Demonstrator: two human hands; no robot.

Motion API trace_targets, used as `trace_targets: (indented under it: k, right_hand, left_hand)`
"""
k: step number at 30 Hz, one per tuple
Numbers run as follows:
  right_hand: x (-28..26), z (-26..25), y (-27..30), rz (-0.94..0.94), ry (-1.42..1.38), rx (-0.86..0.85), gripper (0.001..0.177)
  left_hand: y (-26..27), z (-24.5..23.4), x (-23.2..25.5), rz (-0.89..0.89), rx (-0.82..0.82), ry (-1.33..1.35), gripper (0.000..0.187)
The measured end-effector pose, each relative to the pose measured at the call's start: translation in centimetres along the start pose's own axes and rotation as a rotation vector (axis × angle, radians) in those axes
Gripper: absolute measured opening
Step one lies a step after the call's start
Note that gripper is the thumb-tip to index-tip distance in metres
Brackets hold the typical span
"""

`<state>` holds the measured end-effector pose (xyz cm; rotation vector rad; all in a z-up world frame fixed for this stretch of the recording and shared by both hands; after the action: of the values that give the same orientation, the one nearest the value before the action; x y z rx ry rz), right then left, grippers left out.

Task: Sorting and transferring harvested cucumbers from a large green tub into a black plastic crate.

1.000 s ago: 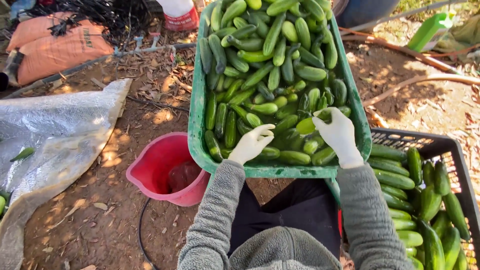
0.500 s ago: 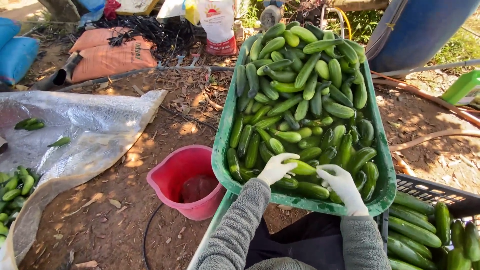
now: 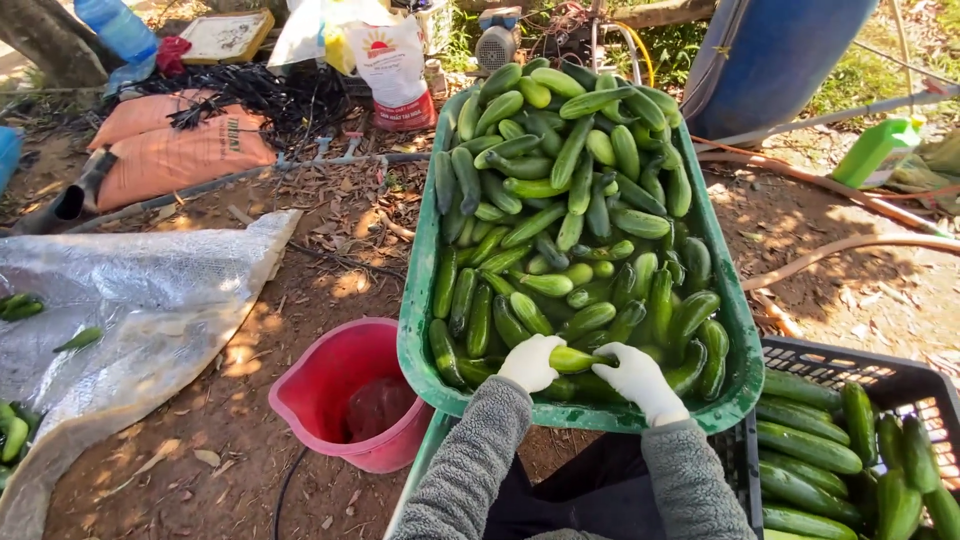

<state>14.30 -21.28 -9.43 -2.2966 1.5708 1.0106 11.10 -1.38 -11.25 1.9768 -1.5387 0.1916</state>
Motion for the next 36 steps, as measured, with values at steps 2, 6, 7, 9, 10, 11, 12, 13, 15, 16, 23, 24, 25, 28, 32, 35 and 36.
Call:
trace_targets:
  k: [2, 6, 7, 9, 10, 11, 12, 13, 15, 16, 23, 24, 25, 28, 32, 35, 36]
  right_hand:
    - [-0.1, 0.3, -0.3, 0.012, 0.042, -0.001, 0.046]
    - [-2.1, 0.2, 0.6, 0.047, 0.081, -0.022, 0.057]
    - [-2.5, 0.2, 0.9, 0.046, 0.083, -0.022, 0.057]
    - [-3.6, -0.1, 1.2, 0.021, 0.09, -0.013, 0.058]
    - [-3.3, 0.1, 1.2, 0.021, 0.092, -0.012, 0.058]
    - [-2.9, 0.2, 1.2, 0.035, 0.099, 0.002, 0.056]
    - [-2.6, 0.4, 1.1, 0.047, 0.107, 0.012, 0.053]
    - [-2.1, 0.9, 1.2, 0.045, 0.109, 0.01, 0.053]
    - [-1.2, 1.5, 1.4, 0.042, 0.086, 0.079, 0.047]
    - [-0.6, 1.8, 1.1, 0.042, 0.085, 0.083, 0.047]
    - [2.2, 3.1, -0.3, 0.043, 0.062, 0.147, 0.038]
    - [2.6, 3.3, -0.6, 0.04, 0.075, 0.151, 0.036]
    - [2.3, 3.2, -0.6, 0.038, 0.074, 0.148, 0.036]
    - [2.0, 2.8, -0.3, 0.04, 0.093, 0.133, 0.037]
    - [2.7, 3.1, -0.3, 0.083, 0.082, 0.109, 0.043]
    - [3.4, 3.4, -0.4, 0.096, 0.028, 0.112, 0.051]
    - [3.7, 3.3, -0.4, 0.088, 0.0, 0.113, 0.053]
  left_hand:
    - [1.2, -1.6, 1.6, 0.004, -0.011, -0.001, 0.054]
    - [2.0, -2.3, 2.2, -0.005, -0.007, -0.08, 0.047]
    - [1.9, -2.0, 2.1, -0.005, -0.006, -0.078, 0.047]
    - [1.5, -1.1, 2.0, 0.009, -0.03, -0.14, 0.055]
    - [1.8, -1.2, 2.0, 0.01, -0.029, -0.138, 0.055]
    - [2.1, -1.3, 2.1, 0.042, -0.052, -0.11, 0.057]
    - [2.5, -1.3, 2.2, 0.07, -0.075, -0.08, 0.061]
    - [2.7, -1.0, 1.9, 0.068, -0.075, -0.077, 0.061]
    - [3.0, -0.8, 1.7, 0.121, -0.017, -0.024, 0.075]
    - [2.8, -0.4, 1.4, 0.125, -0.015, -0.025, 0.075]
    - [1.3, 0.7, -0.4, 0.135, 0.121, 0.117, 0.065]
    - [1.8, 0.1, -0.4, 0.148, 0.13, 0.174, 0.061]
    - [1.4, 0.0, -0.4, 0.145, 0.13, 0.173, 0.061]
    - [0.7, -0.7, -0.5, 0.165, 0.26, 0.292, 0.047]
    - [0.2, -0.2, -1.4, 0.084, 0.253, 0.347, 0.034]
    - [1.8, -1.3, -0.6, 0.016, 0.185, 0.289, 0.04]
    - [2.5, -1.8, 0.0, -0.014, 0.171, 0.245, 0.047]
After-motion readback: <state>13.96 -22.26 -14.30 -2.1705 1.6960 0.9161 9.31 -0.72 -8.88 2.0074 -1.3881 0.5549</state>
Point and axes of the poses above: each hand's wrist, its own y-axis away from the middle knuckle, its own z-axis out of the palm, x = y × z, the point moved 7 cm from there along -y, towards the middle knuckle, and after that the axes turned 14 degrees about -z, right-handed, at the moved point
